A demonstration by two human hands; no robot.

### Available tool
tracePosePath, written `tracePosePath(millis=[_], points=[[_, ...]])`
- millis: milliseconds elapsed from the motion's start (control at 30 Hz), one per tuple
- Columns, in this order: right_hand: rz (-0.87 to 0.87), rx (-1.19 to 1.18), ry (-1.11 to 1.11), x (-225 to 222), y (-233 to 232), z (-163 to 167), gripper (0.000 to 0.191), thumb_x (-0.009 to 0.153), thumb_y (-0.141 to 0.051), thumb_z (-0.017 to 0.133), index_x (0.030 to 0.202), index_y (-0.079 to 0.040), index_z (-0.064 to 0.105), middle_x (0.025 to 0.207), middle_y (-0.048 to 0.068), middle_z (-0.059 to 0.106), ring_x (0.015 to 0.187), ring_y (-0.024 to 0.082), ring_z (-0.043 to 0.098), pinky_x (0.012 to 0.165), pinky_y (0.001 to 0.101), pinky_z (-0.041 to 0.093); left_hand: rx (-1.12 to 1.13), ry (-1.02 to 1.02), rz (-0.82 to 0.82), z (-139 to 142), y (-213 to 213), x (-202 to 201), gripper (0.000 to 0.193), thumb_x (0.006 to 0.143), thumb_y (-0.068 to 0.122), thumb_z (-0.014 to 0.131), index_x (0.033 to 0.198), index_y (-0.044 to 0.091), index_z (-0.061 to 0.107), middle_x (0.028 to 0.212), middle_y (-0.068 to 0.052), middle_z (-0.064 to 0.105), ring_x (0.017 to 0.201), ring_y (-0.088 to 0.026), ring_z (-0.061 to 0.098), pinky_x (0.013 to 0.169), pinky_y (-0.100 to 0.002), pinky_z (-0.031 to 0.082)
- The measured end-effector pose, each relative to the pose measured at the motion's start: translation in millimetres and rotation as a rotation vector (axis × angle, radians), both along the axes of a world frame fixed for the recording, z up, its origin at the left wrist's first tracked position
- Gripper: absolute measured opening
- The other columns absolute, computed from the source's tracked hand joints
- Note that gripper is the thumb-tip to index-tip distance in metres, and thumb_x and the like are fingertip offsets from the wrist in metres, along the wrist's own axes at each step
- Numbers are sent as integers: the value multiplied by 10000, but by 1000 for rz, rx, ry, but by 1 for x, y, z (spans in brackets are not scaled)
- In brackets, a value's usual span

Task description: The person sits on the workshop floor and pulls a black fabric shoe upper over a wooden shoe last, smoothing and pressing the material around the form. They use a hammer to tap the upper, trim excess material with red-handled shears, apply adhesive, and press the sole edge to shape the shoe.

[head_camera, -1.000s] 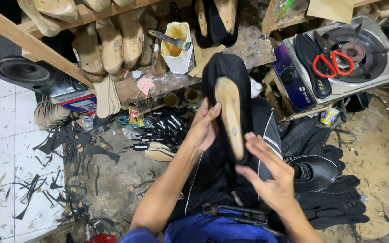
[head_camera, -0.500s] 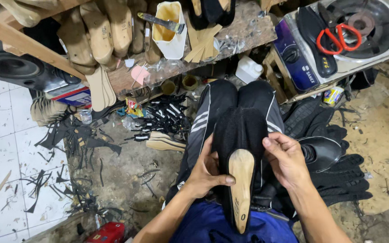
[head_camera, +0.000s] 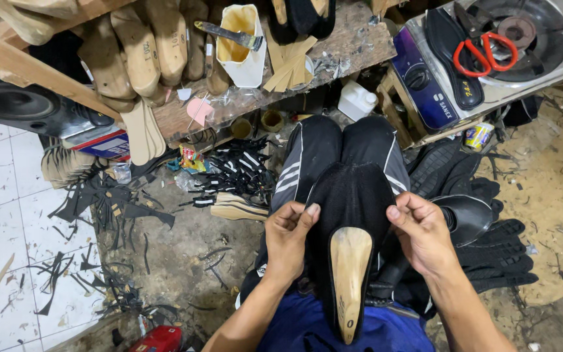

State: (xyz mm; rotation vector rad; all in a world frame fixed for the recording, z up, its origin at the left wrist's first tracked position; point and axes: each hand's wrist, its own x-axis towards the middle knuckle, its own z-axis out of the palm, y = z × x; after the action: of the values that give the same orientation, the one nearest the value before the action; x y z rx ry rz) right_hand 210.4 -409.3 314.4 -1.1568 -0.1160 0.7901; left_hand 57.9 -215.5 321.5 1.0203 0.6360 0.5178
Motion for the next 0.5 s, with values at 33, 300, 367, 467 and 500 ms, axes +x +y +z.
tracePosePath(millis=[33, 300, 367, 467, 500], points=[[7, 11, 1, 1, -1, -2, 121, 950, -55, 731, 896, -71, 624, 748, -73, 561, 669, 28, 508, 638, 212, 427, -3, -19, -9, -1, 0, 0, 175, 981, 90, 714, 826, 25, 666, 768, 31, 651, 723, -31, 559, 714, -196, 455], [59, 89, 98, 10, -3, -26, 84, 948, -80, 731, 949, -74, 647, 784, -33, 640, 693, 65, 619, 646, 214, 499, -99, -139, -128, -9, 9, 1, 280, 1034, 114, 651, 777, 79, 545, 738, 54, 504, 722, -49, 425, 693, -230, 353], [78, 142, 148, 12, -5, -30, 89, 952, -83, 738, 968, -72, 651, 784, -28, 644, 693, 66, 624, 643, 213, 503, -119, -172, -178, -12, 11, 2, 265, 1034, 114, 631, 785, 84, 547, 750, 43, 516, 739, -59, 439, 718, -235, 364], [105, 185, 172, 12, -6, -36, 94, 941, -88, 732, 980, -54, 653, 835, -8, 672, 730, 83, 640, 678, 231, 518, -233, -201, -210, -19, 11, 4, 250, 1038, 104, 617, 797, 90, 549, 760, 47, 500, 744, -57, 424, 716, -234, 351], [129, 230, 181, 12, -6, -37, 92, 956, -89, 731, 980, -48, 651, 852, 0, 677, 753, 92, 647, 710, 245, 525, -261, -208, -223, -23, 12, 4, 255, 1042, 105, 616, 797, 91, 549, 763, 49, 497, 747, -55, 419, 717, -232, 349]])
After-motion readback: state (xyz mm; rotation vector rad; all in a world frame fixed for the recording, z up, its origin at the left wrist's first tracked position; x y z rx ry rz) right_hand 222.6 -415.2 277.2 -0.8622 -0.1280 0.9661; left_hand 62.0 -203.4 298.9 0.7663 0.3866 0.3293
